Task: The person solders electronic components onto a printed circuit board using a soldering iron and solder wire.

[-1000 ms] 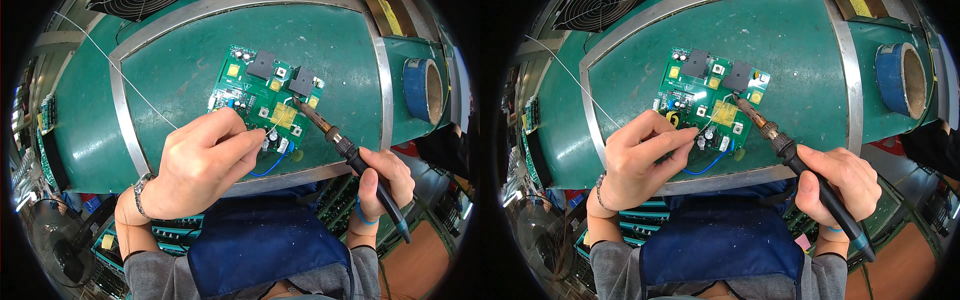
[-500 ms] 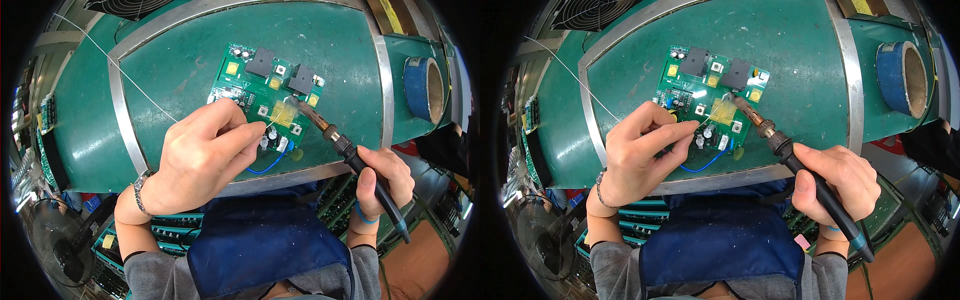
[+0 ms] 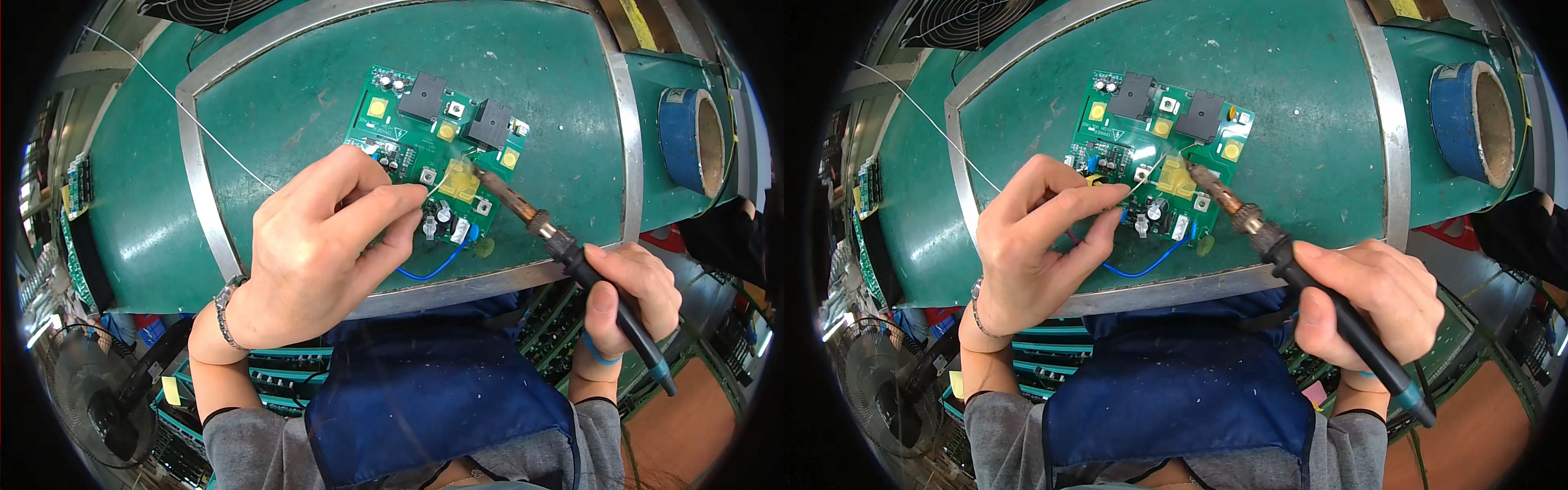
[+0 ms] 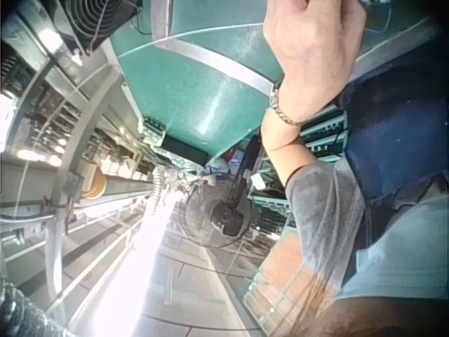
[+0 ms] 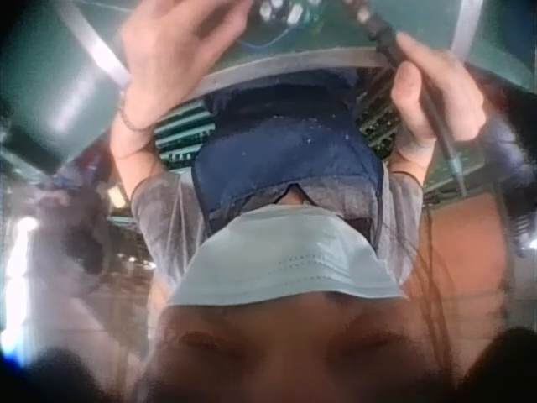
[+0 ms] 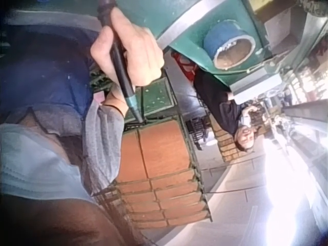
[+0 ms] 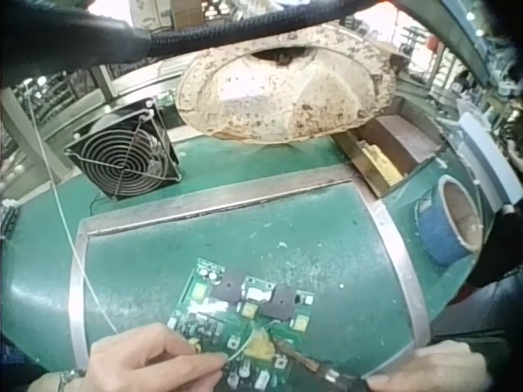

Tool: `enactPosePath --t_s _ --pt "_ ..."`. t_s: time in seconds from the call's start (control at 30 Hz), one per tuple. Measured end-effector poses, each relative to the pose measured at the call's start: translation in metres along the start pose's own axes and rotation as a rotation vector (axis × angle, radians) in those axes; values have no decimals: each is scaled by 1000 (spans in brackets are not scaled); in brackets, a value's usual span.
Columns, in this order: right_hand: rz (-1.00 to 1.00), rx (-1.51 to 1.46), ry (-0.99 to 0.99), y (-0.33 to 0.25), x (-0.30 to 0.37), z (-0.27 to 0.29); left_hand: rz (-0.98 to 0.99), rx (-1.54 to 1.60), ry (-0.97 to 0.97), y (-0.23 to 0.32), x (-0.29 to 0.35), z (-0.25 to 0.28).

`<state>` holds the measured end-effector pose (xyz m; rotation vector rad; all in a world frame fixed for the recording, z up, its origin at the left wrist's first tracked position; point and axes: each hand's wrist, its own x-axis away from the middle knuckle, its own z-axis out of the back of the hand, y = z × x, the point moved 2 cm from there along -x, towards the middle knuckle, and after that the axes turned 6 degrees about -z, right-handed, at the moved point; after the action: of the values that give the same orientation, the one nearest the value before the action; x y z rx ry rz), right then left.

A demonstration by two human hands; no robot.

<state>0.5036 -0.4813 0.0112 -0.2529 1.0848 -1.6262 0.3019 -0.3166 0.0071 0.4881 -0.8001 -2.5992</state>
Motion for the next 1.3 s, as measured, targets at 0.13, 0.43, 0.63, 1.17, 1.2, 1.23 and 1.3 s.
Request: enactPosePath --t_s 0.13,0.43,0.63,1.17,1.2,1.23,1.3 --pt "-28 5 24 1 8 19 -82 69 13 5 -1 -6" --pt "2 13 -28 8 15 18 -157 37 -27 9 0 -14" --pt "5 6 -70 10 13 11 -156 -1 -23 10 -3 -14" --pt "24 -5 -42 11 21 12 -182 -15 -25 8 -4 -22" --pt "24 -1 -40 11 21 13 -184 -14 -26 9 -4 -22" --pt "25 2 -39 11 21 14 -176 -2 -37 10 -4 -20" --pt "19 22 -30 11 25 19 -168 11 -47 12 -5 -18"
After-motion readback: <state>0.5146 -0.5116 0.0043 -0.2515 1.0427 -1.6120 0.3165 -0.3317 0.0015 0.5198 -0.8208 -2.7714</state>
